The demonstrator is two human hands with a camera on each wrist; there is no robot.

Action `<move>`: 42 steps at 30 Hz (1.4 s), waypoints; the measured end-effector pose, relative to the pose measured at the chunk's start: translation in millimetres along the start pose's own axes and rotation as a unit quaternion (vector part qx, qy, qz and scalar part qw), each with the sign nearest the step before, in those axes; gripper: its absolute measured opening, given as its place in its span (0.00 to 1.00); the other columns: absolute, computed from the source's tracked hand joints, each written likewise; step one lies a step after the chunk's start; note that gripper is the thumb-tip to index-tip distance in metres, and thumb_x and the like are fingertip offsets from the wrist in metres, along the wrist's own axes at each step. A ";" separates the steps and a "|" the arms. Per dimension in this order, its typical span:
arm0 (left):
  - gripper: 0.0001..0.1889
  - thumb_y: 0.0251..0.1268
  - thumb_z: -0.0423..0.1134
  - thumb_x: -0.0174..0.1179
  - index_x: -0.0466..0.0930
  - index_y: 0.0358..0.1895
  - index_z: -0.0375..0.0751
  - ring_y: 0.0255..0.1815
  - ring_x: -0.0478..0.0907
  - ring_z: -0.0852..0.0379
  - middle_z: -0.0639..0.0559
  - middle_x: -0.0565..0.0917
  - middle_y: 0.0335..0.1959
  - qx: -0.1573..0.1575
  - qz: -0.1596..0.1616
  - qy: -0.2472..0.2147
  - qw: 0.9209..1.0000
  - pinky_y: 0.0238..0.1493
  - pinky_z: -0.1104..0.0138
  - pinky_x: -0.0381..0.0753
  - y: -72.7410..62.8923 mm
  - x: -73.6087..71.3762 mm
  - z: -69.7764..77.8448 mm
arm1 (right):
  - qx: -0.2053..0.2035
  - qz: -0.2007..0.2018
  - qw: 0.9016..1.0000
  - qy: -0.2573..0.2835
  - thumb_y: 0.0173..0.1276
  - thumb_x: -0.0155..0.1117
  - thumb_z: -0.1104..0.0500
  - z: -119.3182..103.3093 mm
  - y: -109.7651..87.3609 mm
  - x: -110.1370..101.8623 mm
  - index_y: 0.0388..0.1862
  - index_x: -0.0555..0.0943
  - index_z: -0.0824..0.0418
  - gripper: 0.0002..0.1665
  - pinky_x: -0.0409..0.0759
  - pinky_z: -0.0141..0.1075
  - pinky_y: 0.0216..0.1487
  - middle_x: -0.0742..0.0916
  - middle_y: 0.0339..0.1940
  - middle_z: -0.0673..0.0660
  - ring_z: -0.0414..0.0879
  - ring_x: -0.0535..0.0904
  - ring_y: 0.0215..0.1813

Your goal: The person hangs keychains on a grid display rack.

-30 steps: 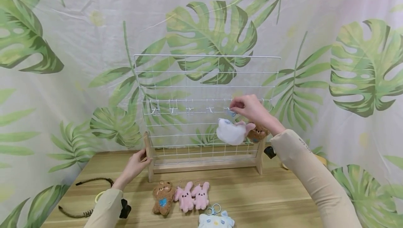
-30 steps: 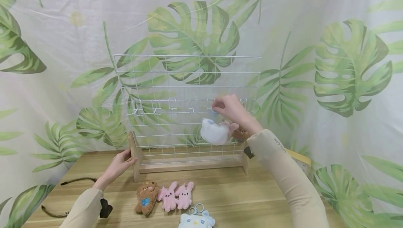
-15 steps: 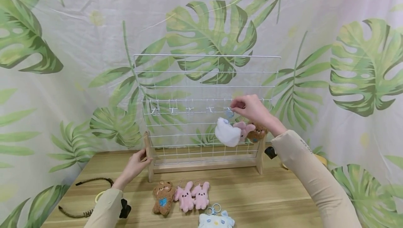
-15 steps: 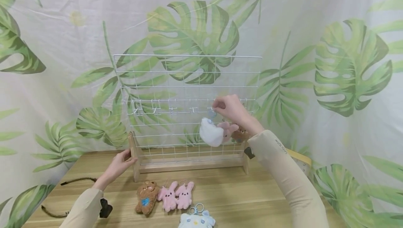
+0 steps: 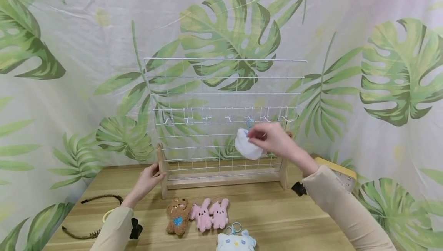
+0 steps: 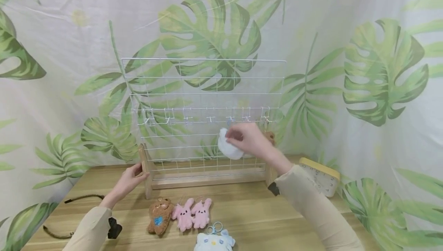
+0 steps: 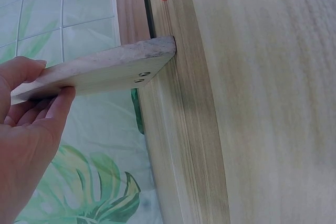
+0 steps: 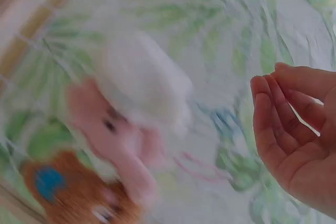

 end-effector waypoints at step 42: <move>0.32 0.76 0.35 0.53 0.52 0.75 0.22 0.72 0.64 0.29 0.23 0.65 0.71 -0.001 0.001 -0.006 1.000 0.67 0.43 0.74 -0.8 -0.2 0.1 | 0.062 -0.229 0.971 -0.014 0.55 0.68 0.68 51.7 -24.1 236.0 0.15 0.83 0.57 0.12 0.69 0.21 0.20 0.80 0.13 0.44 0.31 0.67 0.16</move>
Point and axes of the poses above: each hand's wrist, its own y-axis towards the middle knuckle, its own x-axis out of the palm, z = x × y, the point moved 1 cm from there along y, towards the middle knuckle
